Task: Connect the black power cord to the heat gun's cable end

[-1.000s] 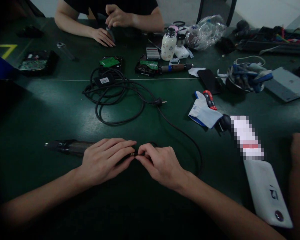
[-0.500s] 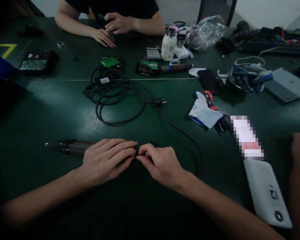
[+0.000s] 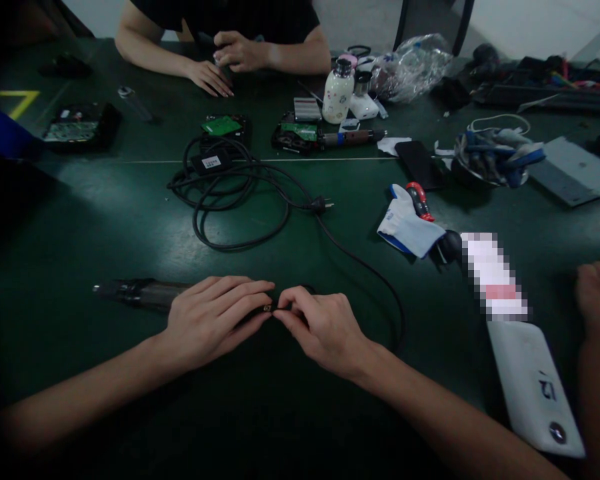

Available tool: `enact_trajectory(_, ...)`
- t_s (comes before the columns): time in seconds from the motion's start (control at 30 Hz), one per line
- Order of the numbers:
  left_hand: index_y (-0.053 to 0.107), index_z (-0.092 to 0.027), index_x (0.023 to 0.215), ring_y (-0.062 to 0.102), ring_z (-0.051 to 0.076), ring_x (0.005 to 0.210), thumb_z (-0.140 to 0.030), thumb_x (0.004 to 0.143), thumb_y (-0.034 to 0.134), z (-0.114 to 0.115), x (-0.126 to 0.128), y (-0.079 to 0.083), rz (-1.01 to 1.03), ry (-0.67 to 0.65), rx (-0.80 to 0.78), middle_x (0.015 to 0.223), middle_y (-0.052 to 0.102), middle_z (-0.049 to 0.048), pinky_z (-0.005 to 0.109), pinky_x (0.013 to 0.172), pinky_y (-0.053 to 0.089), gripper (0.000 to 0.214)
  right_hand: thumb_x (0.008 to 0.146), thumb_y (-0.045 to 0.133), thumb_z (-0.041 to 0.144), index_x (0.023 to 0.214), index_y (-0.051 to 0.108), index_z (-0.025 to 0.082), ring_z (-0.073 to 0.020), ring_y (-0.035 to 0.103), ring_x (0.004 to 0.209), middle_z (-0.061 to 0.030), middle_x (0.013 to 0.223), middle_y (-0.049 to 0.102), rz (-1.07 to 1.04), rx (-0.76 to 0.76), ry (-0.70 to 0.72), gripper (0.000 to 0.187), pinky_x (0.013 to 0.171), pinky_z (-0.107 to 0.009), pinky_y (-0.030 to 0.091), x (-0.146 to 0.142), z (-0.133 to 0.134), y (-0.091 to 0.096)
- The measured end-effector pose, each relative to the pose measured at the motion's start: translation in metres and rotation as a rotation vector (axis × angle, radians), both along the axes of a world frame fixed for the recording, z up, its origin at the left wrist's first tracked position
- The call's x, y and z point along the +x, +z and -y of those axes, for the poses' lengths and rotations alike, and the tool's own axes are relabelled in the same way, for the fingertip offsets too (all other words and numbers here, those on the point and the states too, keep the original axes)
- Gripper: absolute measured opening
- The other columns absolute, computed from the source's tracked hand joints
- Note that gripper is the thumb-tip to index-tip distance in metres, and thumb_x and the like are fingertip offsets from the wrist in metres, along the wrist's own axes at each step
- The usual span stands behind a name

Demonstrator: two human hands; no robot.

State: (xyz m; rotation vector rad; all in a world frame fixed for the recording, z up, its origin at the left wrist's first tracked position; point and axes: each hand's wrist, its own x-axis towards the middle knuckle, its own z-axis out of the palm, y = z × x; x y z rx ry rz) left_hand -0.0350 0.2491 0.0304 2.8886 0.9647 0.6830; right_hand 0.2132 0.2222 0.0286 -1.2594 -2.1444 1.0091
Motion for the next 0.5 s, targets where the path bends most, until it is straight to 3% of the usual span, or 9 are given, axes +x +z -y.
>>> enact_trajectory(0.17,0.067,-0.025,0.125,0.068,0.020,0.113,-0.033,0.099,0.067,0.0005,0.0002,-0.0014,0.003,-0.002,0.004,0.137,0.070,-0.0038,0.037,0.087,0.050,0.027,0.109,0.055,0.036,0.109,0.060,0.022,-0.0102,0.060,0.060,0.0045,0.072,0.068,-0.002,0.000,-0.008,0.015,0.063,-0.022,0.040,-0.0003,0.0006,-0.0003)
enact_trajectory(0.5,0.068,-0.024,0.117,0.068,0.020,0.113,-0.032,0.100,0.066,0.0001,0.0011,0.0017,-0.012,0.004,0.003,0.135,0.071,-0.0023,0.036,0.085,0.049,0.019,0.109,0.055,0.035,0.108,0.060,0.022,-0.0098,0.056,0.058,0.0050,0.071,0.065,0.012,0.027,-0.014,0.014,0.060,-0.023,0.040,-0.0007,0.0011,0.0014)
